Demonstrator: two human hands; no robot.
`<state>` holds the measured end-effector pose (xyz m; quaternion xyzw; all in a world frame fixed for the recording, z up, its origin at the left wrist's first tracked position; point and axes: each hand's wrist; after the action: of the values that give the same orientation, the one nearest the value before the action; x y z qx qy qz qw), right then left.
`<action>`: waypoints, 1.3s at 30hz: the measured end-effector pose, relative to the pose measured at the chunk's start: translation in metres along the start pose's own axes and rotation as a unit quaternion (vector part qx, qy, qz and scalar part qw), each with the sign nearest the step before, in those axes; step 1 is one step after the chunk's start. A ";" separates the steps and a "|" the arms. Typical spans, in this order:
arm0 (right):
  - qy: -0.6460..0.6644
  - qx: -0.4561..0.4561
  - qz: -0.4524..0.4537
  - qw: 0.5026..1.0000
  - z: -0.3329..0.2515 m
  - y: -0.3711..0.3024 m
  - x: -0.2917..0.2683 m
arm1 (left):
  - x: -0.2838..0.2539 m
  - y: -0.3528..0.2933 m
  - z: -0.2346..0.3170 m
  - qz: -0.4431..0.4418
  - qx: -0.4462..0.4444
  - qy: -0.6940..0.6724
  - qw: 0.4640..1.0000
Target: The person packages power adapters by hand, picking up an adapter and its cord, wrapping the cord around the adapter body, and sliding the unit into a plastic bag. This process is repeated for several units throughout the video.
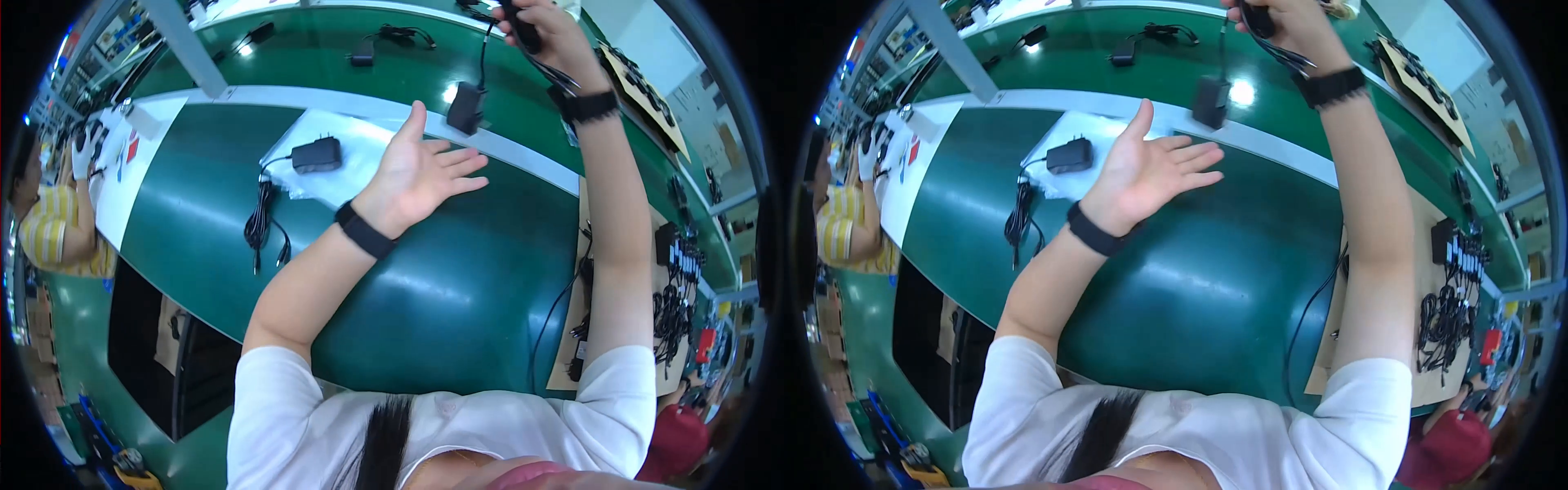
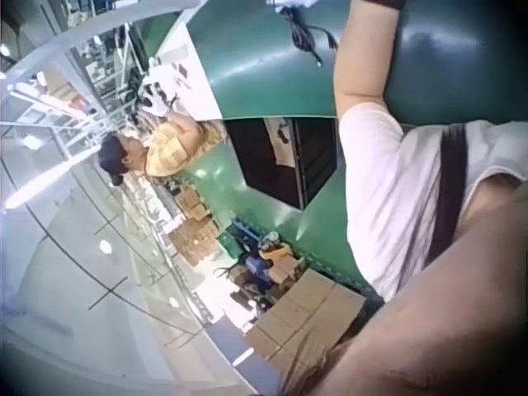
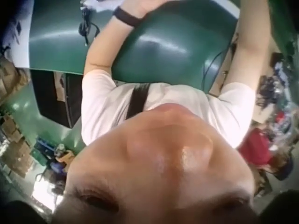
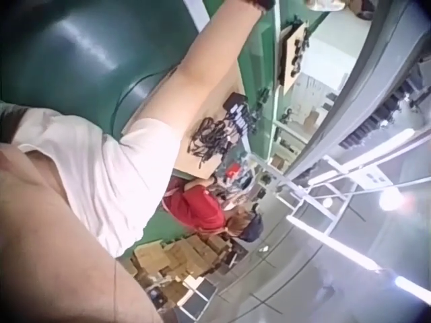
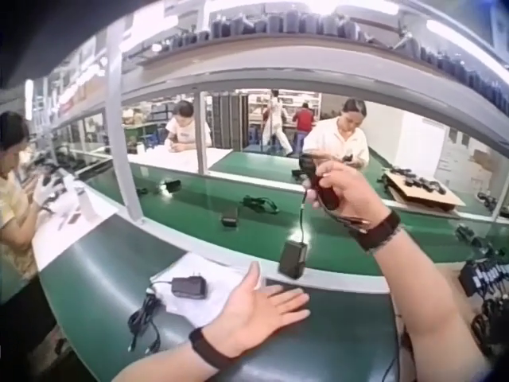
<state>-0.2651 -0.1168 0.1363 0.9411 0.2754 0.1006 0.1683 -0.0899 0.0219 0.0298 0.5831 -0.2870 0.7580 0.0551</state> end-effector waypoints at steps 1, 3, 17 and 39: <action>0.025 -0.007 0.000 1.000 -0.022 -0.018 0.028 | -0.001 -0.007 0.001 -0.003 0.016 -0.008 1.000; 0.008 -0.057 -0.127 0.990 -0.040 -0.044 0.036 | -0.001 -0.004 0.006 -0.153 0.053 -0.006 0.987; 0.020 0.119 -0.093 0.988 0.010 -0.135 0.054 | 0.016 -0.041 0.077 -0.133 0.444 -0.014 0.886; -0.156 0.058 0.085 0.982 0.022 -0.134 0.074 | 0.026 -0.033 0.006 -0.201 0.210 0.271 0.918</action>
<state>-0.2629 0.0242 0.0729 0.9736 0.1697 -0.0493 0.1447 -0.0793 0.0399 0.0673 0.3992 0.0277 0.9028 0.1576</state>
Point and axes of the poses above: each hand's wrist, its own y-axis towards the middle knuckle, its own x-axis out of the palm, z = x × y, and after that the axes turned 4 degrees about -y, right-handed
